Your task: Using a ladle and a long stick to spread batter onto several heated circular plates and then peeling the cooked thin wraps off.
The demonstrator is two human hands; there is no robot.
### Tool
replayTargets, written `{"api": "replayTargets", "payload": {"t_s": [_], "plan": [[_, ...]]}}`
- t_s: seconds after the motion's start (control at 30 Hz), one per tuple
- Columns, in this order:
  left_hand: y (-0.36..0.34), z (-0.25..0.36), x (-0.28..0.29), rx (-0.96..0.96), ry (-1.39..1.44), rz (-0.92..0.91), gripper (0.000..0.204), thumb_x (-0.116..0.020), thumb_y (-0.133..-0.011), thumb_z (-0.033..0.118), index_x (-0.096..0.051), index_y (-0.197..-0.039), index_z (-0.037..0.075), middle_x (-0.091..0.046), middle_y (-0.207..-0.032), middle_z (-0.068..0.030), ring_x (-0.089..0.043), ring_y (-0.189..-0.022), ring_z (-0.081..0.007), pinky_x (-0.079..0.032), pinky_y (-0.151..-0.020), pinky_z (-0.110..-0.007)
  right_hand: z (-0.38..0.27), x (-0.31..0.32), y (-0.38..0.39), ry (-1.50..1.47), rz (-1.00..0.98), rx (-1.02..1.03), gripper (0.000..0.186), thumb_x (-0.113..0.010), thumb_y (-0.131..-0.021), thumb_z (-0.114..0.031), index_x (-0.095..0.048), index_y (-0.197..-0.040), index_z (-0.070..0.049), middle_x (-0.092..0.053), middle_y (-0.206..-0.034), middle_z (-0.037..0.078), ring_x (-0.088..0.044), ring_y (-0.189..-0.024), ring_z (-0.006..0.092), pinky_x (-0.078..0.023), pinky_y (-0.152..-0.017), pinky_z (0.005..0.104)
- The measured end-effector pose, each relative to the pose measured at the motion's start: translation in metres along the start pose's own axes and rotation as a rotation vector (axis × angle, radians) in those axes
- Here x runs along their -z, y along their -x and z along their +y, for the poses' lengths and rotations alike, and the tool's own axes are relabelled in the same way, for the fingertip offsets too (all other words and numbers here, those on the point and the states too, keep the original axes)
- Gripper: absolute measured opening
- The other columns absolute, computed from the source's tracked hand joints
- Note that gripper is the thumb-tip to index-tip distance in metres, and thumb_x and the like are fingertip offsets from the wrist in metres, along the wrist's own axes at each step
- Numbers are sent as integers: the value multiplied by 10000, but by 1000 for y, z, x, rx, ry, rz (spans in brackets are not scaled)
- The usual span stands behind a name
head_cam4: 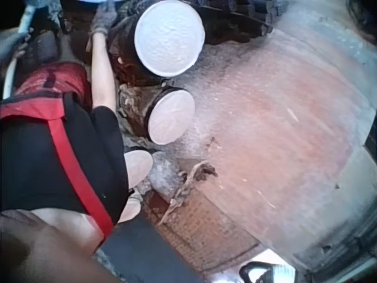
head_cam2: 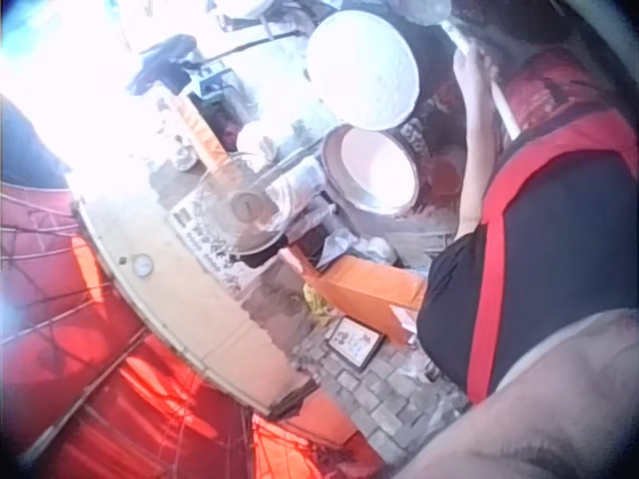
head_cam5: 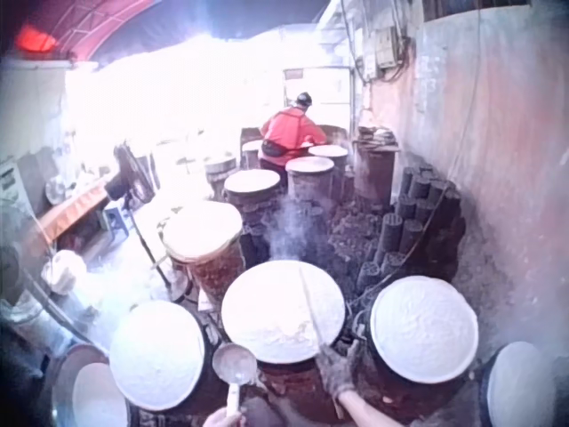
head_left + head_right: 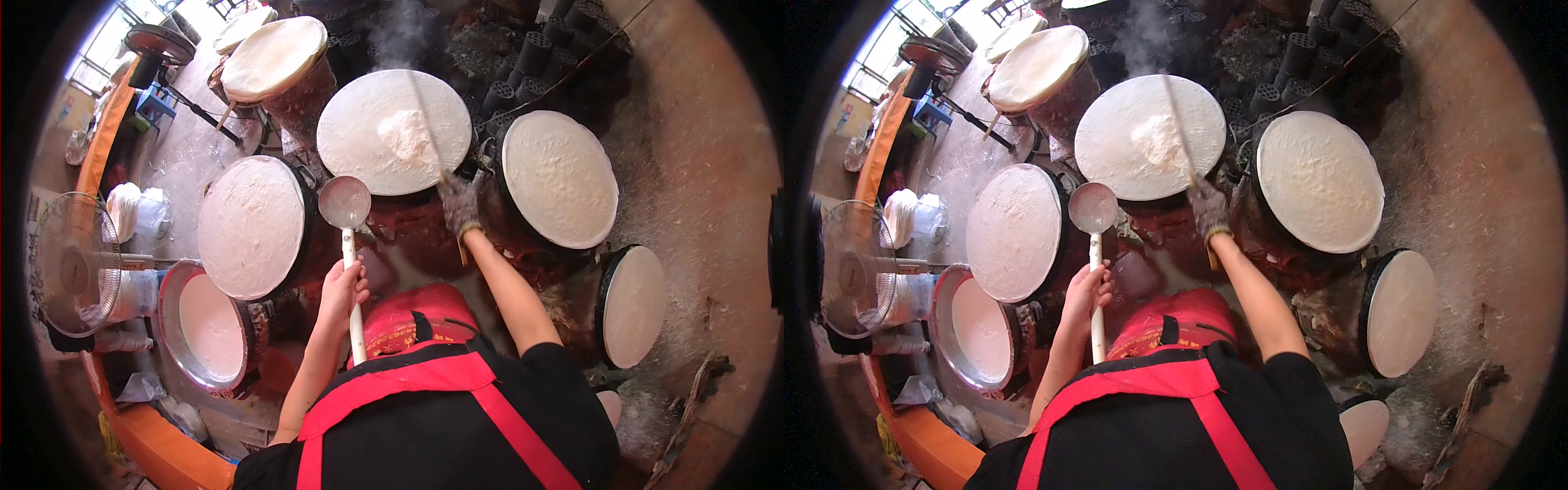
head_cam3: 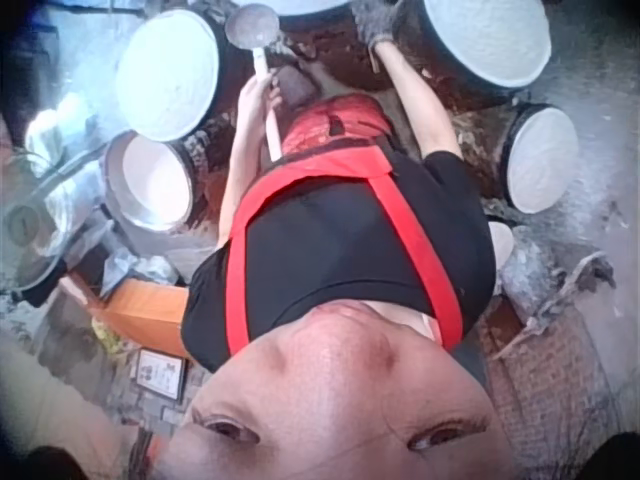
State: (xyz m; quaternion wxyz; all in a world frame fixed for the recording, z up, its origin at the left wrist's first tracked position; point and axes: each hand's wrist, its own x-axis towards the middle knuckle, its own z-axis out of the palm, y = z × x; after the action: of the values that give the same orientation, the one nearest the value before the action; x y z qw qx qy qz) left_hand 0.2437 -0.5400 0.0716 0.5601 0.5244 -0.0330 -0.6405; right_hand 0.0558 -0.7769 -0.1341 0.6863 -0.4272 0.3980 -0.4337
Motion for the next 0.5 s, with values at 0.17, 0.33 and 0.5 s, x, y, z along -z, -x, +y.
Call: {"api": "replayTargets", "payload": {"t_s": [0.17,0.33,0.5], "plan": [[-62,21,8,-169,-254,148,98,-509,-884,157,-472,-893,68,-428,-680,14,-404,-530,-77,-343,-423,-214,-81,-37,116,605,-77,-55,394,-599,-824,-178,-534,-1195,-62,-599,-1121,138,-570,-1001,149,-421,-857,273],[-149,25,-10,-291,-523,287,114,-489,-836,88,-423,-857,-3,-472,-659,-67,-483,-474,-151,-431,-394,-285,-54,-31,116,478,234,115,418,-595,-836,-192,-508,-1218,-45,-594,-1117,161,-576,-1011,175,-428,-859,295],[-169,4,-59,-141,-282,310,51,-424,-803,8,-413,-816,-40,-467,-638,-101,-461,-448,-147,-384,-354,-269,-10,-77,113,305,-46,143,417,-579,-839,-135,-496,-1241,-66,-620,-1072,77,-583,-881,114,-447,-812,253]]}}
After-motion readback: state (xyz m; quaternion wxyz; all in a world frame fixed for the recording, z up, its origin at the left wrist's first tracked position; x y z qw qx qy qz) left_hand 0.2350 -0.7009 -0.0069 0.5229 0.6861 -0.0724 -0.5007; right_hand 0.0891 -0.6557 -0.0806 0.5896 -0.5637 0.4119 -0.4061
